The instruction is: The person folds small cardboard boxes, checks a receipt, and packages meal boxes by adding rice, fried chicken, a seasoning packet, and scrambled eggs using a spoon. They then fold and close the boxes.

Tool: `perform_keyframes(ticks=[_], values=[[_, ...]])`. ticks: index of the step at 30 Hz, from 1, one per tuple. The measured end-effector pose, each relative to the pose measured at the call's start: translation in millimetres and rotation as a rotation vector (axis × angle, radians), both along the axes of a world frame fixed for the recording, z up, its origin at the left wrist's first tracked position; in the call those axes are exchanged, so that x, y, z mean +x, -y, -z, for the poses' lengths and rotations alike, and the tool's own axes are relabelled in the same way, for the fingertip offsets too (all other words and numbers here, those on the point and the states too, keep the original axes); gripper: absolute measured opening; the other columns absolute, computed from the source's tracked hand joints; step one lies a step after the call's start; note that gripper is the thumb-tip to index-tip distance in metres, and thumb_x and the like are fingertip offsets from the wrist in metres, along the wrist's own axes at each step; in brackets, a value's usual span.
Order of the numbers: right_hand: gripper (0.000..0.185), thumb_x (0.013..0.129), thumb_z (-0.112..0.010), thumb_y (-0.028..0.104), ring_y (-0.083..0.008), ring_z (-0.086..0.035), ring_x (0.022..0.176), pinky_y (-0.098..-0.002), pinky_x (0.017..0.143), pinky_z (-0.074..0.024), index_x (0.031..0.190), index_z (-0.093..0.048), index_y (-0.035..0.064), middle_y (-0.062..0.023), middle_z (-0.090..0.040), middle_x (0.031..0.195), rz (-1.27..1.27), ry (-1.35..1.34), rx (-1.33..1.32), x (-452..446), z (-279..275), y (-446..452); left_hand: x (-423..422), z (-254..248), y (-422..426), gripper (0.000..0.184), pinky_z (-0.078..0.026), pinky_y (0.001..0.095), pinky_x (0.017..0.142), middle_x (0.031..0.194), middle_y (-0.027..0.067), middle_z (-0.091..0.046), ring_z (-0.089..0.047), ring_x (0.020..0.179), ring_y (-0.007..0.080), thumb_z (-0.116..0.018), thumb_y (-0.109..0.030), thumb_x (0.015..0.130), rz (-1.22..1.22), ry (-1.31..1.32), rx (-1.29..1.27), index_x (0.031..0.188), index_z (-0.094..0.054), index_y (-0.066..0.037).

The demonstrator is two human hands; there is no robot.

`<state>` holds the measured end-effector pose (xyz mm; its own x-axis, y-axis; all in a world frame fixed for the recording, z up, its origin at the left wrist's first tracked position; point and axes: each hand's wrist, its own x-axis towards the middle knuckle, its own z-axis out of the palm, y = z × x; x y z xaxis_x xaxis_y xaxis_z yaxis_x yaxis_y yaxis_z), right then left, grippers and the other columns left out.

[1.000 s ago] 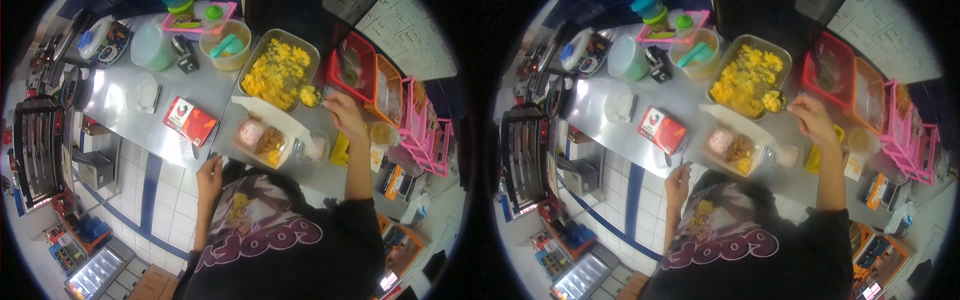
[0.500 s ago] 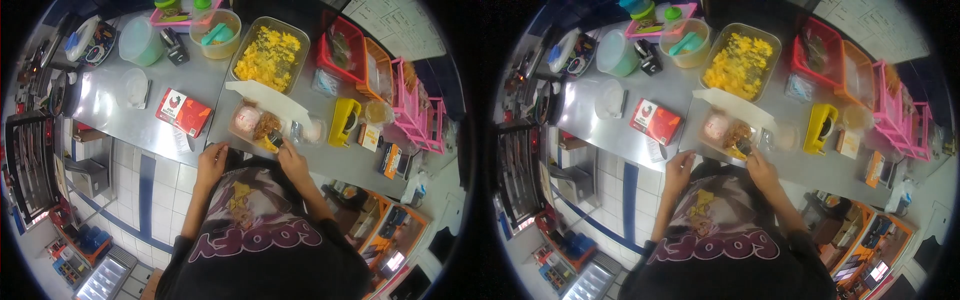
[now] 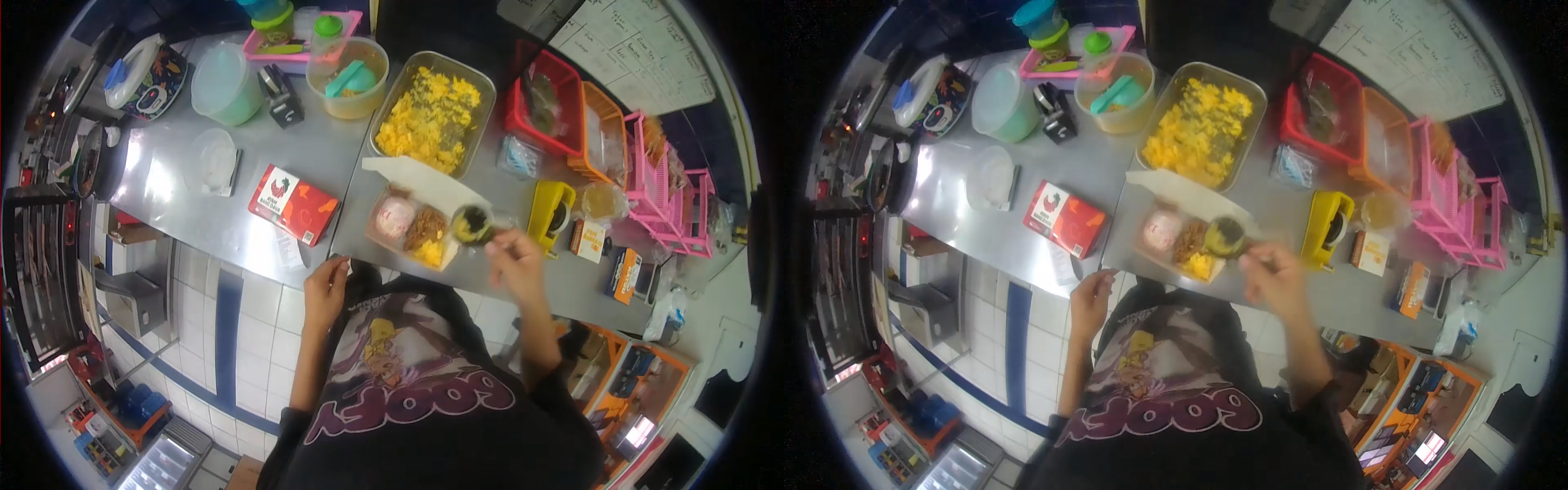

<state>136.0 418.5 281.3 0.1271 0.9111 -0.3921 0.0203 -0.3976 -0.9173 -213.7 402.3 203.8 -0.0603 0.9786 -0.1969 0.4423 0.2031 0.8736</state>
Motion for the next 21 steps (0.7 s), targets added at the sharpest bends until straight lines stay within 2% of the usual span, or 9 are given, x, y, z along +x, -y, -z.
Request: perform_keyframes(ticks=[4,7,8,11,13,15,17,18,21], values=[[0.013,0.091,-0.069,0.010,-0.0121,-0.062,0.055,-0.0262,0.048,-0.0476,0.102,-0.067,0.0018,-0.0061,-0.070,0.085,-0.134,0.294,0.218,22.0,-36.3,-100.7,-0.1,10.0,3.0,0.022,-0.050,0.0306,0.067,0.083,0.0137,-0.070,-0.064,0.073,0.0170,-0.062,-0.015,0.098,-0.061,0.031,0.017,0.109,-0.071,0.002],[0.011,0.085,-0.070,0.008,-0.0206,-0.067,0.065,-0.0344,0.060,-0.0528,0.096,-0.071,0.0052,-0.0122,-0.071,0.087,-0.499,0.640,0.348,31.9,3.2,-187.5,6.0,0.1,2.6,0.023,-0.050,0.0289,0.068,0.083,0.0114,-0.069,-0.062,0.072,0.0146,-0.062,-0.014,0.098,-0.113,0.048,0.037,0.111,-0.071,0.002],[0.011,0.085,-0.070,0.008,-0.0206,-0.067,0.065,-0.0344,0.060,-0.0528,0.096,-0.071,0.0052,-0.0122,-0.071,0.087,-0.497,0.639,0.361,30.9,27.6,-203.9,8.0,-4.9,3.3,0.023,-0.050,0.0282,0.068,0.082,0.0104,-0.068,-0.061,0.072,0.0134,-0.062,-0.014,0.098,-0.137,0.033,0.012,0.112,-0.071,0.002],[0.013,0.081,-0.070,0.010,-0.0243,-0.065,0.058,-0.0383,0.056,-0.0506,0.085,-0.064,-0.0012,-0.0147,-0.068,0.082,-0.863,0.919,0.760,20.4,68.1,-235.4,11.4,-9.2,9.4,0.024,-0.049,0.0268,0.068,0.081,0.0070,-0.066,-0.059,0.072,0.0109,-0.061,-0.015,0.100,-0.207,-0.001,-0.017,0.113,-0.071,0.003],[0.013,0.079,-0.069,0.009,-0.0282,-0.067,0.062,-0.0394,0.058,-0.0521,0.086,-0.065,-0.0013,-0.0164,-0.068,0.079,-1.068,0.826,0.475,13.7,75.7,-229.3,10.1,1.7,19.5,0.025,-0.050,0.0265,0.069,0.085,0.0077,-0.069,-0.061,0.075,0.0117,-0.060,-0.016,0.100,-0.297,0.072,-0.044,0.114,-0.070,0.003],[0.012,0.081,-0.069,0.011,-0.0234,-0.067,0.059,-0.0367,0.052,-0.0515,0.084,-0.064,-0.0003,-0.0132,-0.065,0.069,-1.017,0.704,0.385,18.1,65.1,-229.1,15.5,5.3,26.0,0.026,-0.050,0.0264,0.070,0.088,0.0085,-0.070,-0.062,0.076,0.0122,-0.060,-0.016,0.100,-0.351,0.108,-0.080,0.115,-0.069,0.003],[0.014,0.084,-0.071,0.013,-0.0173,-0.065,0.054,-0.0335,0.045,-0.0490,0.084,-0.063,0.0009,-0.0089,-0.062,0.065,-0.824,0.458,-0.019,29.9,62.5,-234.0,20.3,6.3,29.9,0.026,-0.051,0.0263,0.071,0.091,0.0094,-0.071,-0.063,0.078,0.0127,-0.060,-0.016,0.101,-0.379,0.141,-0.112,0.116,-0.069,0.004],[0.016,0.086,-0.071,0.015,-0.0121,-0.062,0.051,-0.0295,0.040,-0.0457,0.085,-0.062,0.0017,-0.0055,-0.061,0.065,-0.796,0.408,-0.016,36.4,59.6,-233.2,24.2,6.2,31.6,0.026,-0.052,0.0264,0.072,0.093,0.0101,-0.072,-0.064,0.079,0.0130,-0.059,-0.016,0.100,-0.356,0.147,-0.136,0.116,-0.069,0.003],[0.016,0.083,-0.073,0.014,-0.0136,-0.062,0.054,-0.0299,0.047,-0.0481,0.086,-0.065,0.0013,-0.0050,-0.063,0.069,-0.562,0.334,-0.058,47.6,46.0,-217.4,34.1,5.8,32.4,0.026,-0.052,0.0268,0.073,0.094,0.0102,-0.072,-0.064,0.080,0.0134,-0.060,-0.016,0.100,-0.307,0.136,-0.174,0.116,-0.069,0.002]])
